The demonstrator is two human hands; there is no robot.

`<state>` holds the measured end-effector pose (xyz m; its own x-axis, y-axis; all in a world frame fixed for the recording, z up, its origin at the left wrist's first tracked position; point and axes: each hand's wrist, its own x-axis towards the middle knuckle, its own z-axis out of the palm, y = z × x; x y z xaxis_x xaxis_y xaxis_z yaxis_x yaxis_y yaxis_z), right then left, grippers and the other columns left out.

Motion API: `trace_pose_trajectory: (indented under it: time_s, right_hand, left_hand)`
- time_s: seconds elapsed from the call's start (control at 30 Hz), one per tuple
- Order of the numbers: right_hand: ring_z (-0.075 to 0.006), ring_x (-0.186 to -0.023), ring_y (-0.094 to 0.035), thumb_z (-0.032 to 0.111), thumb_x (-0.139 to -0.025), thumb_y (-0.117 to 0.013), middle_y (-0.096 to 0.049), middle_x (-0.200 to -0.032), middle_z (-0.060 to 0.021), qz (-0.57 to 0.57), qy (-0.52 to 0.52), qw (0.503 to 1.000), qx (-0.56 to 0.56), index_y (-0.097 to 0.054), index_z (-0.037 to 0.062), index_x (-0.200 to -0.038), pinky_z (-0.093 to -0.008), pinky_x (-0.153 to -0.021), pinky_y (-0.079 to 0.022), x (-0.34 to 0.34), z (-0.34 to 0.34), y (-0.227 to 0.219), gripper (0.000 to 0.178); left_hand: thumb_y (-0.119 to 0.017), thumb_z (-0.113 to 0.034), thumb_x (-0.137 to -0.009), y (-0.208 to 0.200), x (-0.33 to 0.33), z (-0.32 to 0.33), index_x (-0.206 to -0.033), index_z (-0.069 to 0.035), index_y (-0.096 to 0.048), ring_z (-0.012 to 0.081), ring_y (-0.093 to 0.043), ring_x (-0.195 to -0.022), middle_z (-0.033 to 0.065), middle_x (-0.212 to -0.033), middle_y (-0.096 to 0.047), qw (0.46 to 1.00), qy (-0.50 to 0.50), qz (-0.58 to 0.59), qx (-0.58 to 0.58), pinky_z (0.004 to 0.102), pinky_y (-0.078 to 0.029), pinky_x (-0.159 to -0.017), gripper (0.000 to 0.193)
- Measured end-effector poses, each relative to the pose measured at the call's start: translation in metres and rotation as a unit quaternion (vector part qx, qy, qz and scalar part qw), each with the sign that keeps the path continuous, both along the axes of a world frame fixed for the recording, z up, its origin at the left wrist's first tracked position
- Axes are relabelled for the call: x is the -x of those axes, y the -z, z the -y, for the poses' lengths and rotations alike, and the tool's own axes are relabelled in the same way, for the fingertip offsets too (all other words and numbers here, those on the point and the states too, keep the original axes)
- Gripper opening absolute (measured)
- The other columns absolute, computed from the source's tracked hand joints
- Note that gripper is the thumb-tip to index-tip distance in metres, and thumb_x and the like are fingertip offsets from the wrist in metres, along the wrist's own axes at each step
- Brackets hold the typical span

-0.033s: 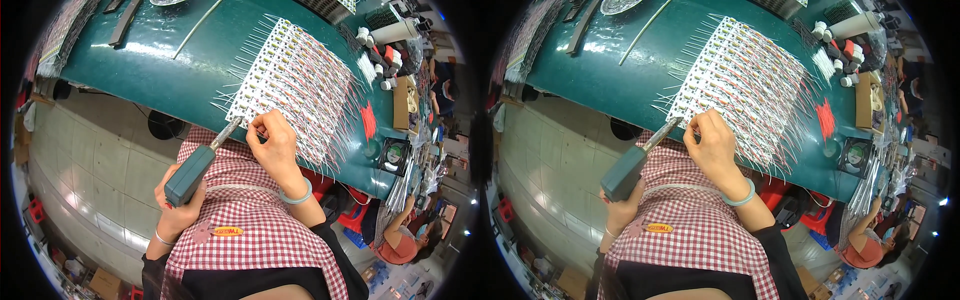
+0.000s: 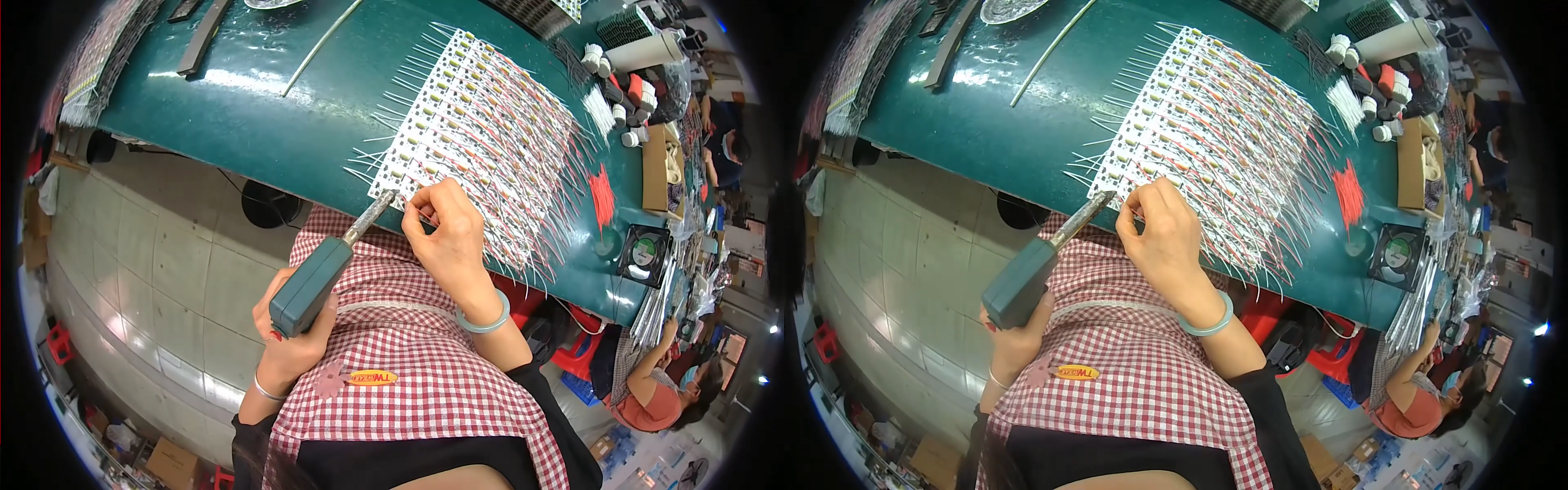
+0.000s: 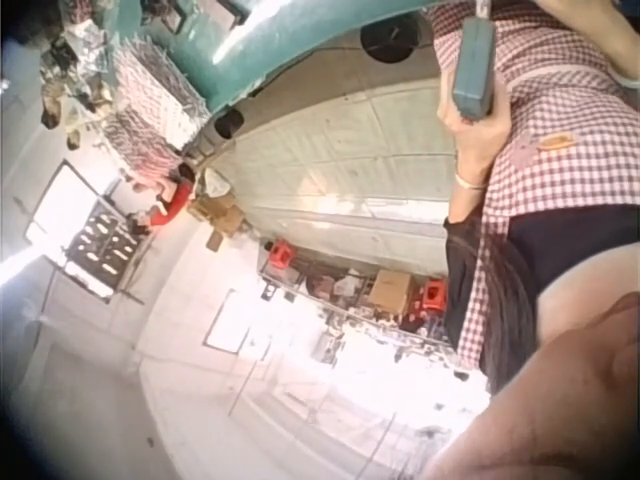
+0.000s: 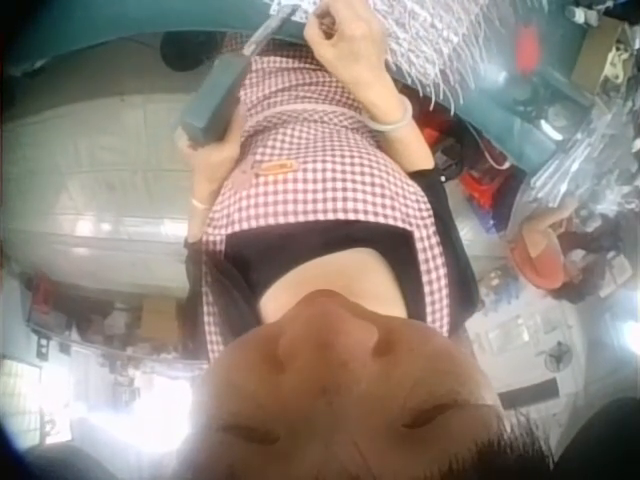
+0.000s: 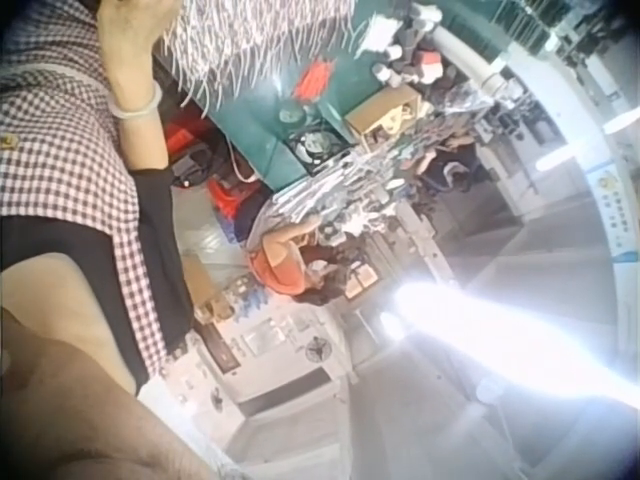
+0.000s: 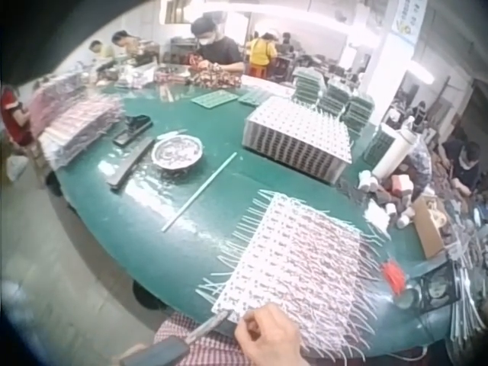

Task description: The person straightens and aligns components on a circuit board panel using a metal rod, fits heat shrink sleeves onto component leads by hand, and shrinks them using a heat gun.

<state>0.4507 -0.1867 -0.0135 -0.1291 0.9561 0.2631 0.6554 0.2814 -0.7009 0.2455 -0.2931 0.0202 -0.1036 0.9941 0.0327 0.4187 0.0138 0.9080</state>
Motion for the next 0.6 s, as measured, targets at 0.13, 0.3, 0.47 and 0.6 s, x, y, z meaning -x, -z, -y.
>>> trace_pose_trajectory:
  time_s: [0.13, 0.3, 0.47, 0.6]
  right_hand:
    - [-0.0257, -0.064, -0.059, 0.000, -0.074, -0.073, -0.057, -0.076, -0.0082, 0.004, 0.004, 1.000, 0.008, -0.058, 0.0043, -0.078, -0.0367, -0.055, -0.048, 0.0003, -0.0008, 0.0000, 0.016]
    - [-0.0274, -0.065, -0.059, 0.000, -0.073, -0.072, -0.056, -0.076, -0.0090, 0.008, 0.007, 1.000, 0.011, -0.057, 0.0041, -0.077, -0.0381, -0.056, -0.048, 0.0015, -0.0010, -0.0002, 0.016]
    - [-0.0291, -0.066, -0.059, 0.000, -0.074, -0.072, -0.056, -0.076, -0.0100, 0.011, 0.006, 1.000, 0.010, -0.057, 0.0037, -0.077, -0.0400, -0.057, -0.048, 0.0016, -0.0016, -0.0022, 0.016]
    - [-0.0292, -0.066, -0.059, 0.000, -0.074, -0.072, -0.056, -0.076, -0.0102, 0.013, 0.006, 1.000, 0.008, -0.057, 0.0035, -0.077, -0.0402, -0.057, -0.048, 0.0015, -0.0017, -0.0009, 0.016]
  left_hand:
    - [-0.072, 0.007, -0.074, 0.0016, -0.0006, -0.0006, -0.090, 0.005, -0.067, 0.0206, -0.065, -0.072, 0.0133, -0.089, -0.065, 1.000, 0.008, -0.011, -0.010, 0.0295, -0.051, -0.062, 0.018]
    - [-0.072, 0.007, -0.072, 0.0049, 0.0003, -0.0010, -0.090, 0.005, -0.067, 0.0214, -0.063, -0.070, 0.0130, -0.085, -0.064, 0.999, 0.020, -0.030, -0.028, 0.0299, -0.049, -0.060, 0.018]
    - [-0.072, 0.007, -0.071, 0.0063, 0.0017, 0.0029, -0.089, 0.005, -0.068, 0.0220, -0.063, -0.069, 0.0131, -0.084, -0.064, 0.999, 0.017, -0.018, -0.022, 0.0300, -0.049, -0.059, 0.019]
    - [-0.073, 0.006, -0.071, 0.0062, 0.0047, 0.0058, -0.089, 0.006, -0.068, 0.0231, -0.064, -0.068, 0.0141, -0.085, -0.065, 1.000, 0.005, -0.015, -0.023, 0.0300, -0.050, -0.059, 0.019]
